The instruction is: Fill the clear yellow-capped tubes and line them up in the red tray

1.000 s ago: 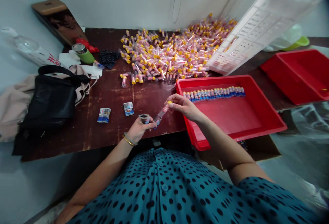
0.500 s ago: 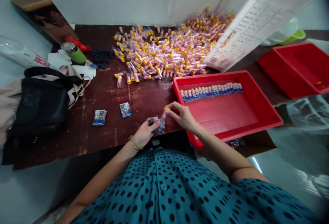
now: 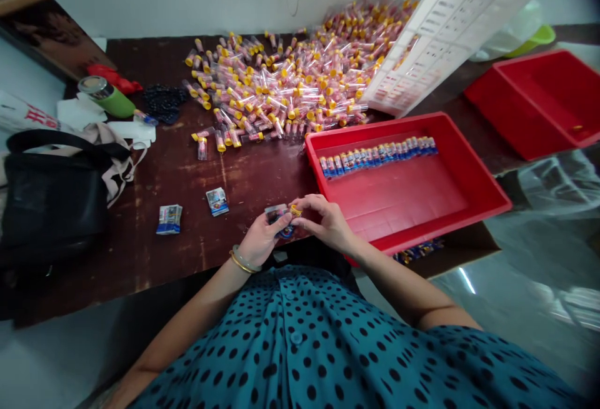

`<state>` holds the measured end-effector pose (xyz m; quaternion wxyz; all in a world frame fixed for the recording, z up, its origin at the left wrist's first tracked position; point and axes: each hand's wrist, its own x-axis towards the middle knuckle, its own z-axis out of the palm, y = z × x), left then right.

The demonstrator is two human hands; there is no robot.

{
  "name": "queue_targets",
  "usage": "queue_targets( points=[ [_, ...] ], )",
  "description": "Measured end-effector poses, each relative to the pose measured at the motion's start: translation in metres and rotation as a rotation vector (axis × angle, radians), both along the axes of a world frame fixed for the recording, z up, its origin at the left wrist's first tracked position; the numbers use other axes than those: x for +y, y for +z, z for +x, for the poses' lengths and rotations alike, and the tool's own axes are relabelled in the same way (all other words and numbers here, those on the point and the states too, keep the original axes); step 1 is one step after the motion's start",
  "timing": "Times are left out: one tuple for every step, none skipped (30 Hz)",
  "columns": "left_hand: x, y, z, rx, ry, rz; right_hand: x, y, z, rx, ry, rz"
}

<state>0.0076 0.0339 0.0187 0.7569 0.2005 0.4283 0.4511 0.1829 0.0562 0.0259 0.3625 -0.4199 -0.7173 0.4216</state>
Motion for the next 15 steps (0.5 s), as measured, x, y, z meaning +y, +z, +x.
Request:
queue_targets(
  points=[
    [0.001, 0.001, 0.002, 0.011, 0.005, 0.01, 0.0, 0.0, 0.0, 0.009, -0.007, 0.006],
    [0.001, 0.002, 0.003, 0.018, 0.006, 0.016, 0.0, -0.001, 0.0, 0.015, -0.01, 0.01],
    [0.002, 0.003, 0.004, 0.022, 0.005, 0.019, 0.001, -0.001, 0.001, 0.021, -0.013, 0.011],
    [0.003, 0.003, 0.005, 0.024, 0.003, 0.018, 0.002, -0.001, 0.003, 0.03, -0.013, 0.008],
    [0.004, 0.004, 0.006, 0.025, 0.002, 0.015, 0.004, -0.002, 0.004, 0.041, -0.011, 0.004],
    [0.004, 0.004, 0.008, 0.026, 0.001, 0.01, 0.005, -0.002, 0.006, 0.054, -0.004, 0.0],
    [0.005, 0.004, 0.009, 0.029, -0.001, 0.006, 0.006, -0.003, 0.008, 0.067, 0.004, -0.006],
    [0.007, 0.005, 0.011, 0.036, -0.002, 0.002, 0.007, -0.003, 0.009, 0.078, 0.008, -0.014],
    [0.008, 0.004, 0.012, 0.045, -0.004, 0.001, 0.007, -0.003, 0.01, 0.085, 0.011, -0.027],
    [0.009, 0.005, 0.014, 0.054, -0.007, 0.002, 0.007, -0.003, 0.01, 0.094, 0.008, -0.046],
    [0.011, 0.005, 0.017, 0.06, -0.009, 0.002, 0.006, -0.003, 0.01, 0.114, -0.001, -0.076],
    [0.013, 0.006, 0.019, 0.064, -0.01, -0.004, 0.005, -0.002, 0.011, 0.151, -0.017, -0.12],
    [0.015, 0.007, 0.022, 0.068, -0.01, -0.017, 0.006, -0.002, 0.012, 0.207, -0.04, -0.178],
    [0.017, 0.009, 0.025, 0.072, -0.017, -0.034, 0.008, -0.002, 0.016, 0.28, -0.072, -0.244],
    [0.019, 0.01, 0.027, 0.079, -0.028, -0.058, 0.013, -0.004, 0.023, 0.359, -0.112, -0.31]
  ],
)
